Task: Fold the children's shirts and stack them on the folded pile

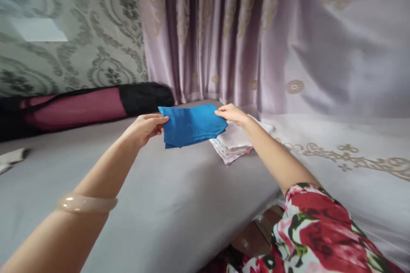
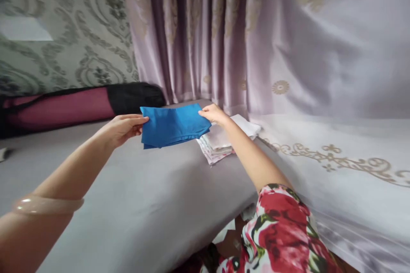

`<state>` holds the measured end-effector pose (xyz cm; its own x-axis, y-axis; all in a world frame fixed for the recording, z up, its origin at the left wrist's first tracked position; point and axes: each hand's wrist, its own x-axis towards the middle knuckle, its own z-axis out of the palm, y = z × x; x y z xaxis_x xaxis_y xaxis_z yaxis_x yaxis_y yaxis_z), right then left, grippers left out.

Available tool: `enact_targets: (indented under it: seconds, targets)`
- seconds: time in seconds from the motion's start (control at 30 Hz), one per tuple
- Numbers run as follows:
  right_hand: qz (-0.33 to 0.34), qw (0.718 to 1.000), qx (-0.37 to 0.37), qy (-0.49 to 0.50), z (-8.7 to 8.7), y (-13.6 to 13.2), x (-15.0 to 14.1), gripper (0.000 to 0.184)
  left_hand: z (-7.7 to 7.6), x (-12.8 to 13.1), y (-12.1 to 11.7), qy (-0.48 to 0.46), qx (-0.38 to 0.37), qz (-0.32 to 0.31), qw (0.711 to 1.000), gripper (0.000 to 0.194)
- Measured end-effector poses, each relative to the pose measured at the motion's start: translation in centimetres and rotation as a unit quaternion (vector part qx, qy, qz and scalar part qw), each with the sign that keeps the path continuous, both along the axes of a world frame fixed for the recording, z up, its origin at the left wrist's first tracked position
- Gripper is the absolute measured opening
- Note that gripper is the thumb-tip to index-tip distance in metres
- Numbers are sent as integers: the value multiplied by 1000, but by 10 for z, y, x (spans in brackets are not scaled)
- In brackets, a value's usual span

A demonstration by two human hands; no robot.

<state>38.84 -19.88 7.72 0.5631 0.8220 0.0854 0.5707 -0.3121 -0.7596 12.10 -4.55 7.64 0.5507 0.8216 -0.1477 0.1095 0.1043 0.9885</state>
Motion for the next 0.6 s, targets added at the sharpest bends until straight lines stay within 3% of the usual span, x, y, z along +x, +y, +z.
enact_targets:
  seconds: [0.13,0.27,0.43,0.6]
  targets:
    - [-79,991,-45,-99,21,-41,58,23,4,60,-32,0,7,-53,999,18]
    - [-120,965,-132,-195,28,-69,106,22,-1,116,-63,-10,-10,-79,997,17]
    - [-162,917,-226,-286,22,-91,141,28,-18,167,-96,-23,-38,-86,995,19]
    - [-175,888,-275,-325,7,-103,162,35,-44,199,-115,-33,-63,-79,994,23]
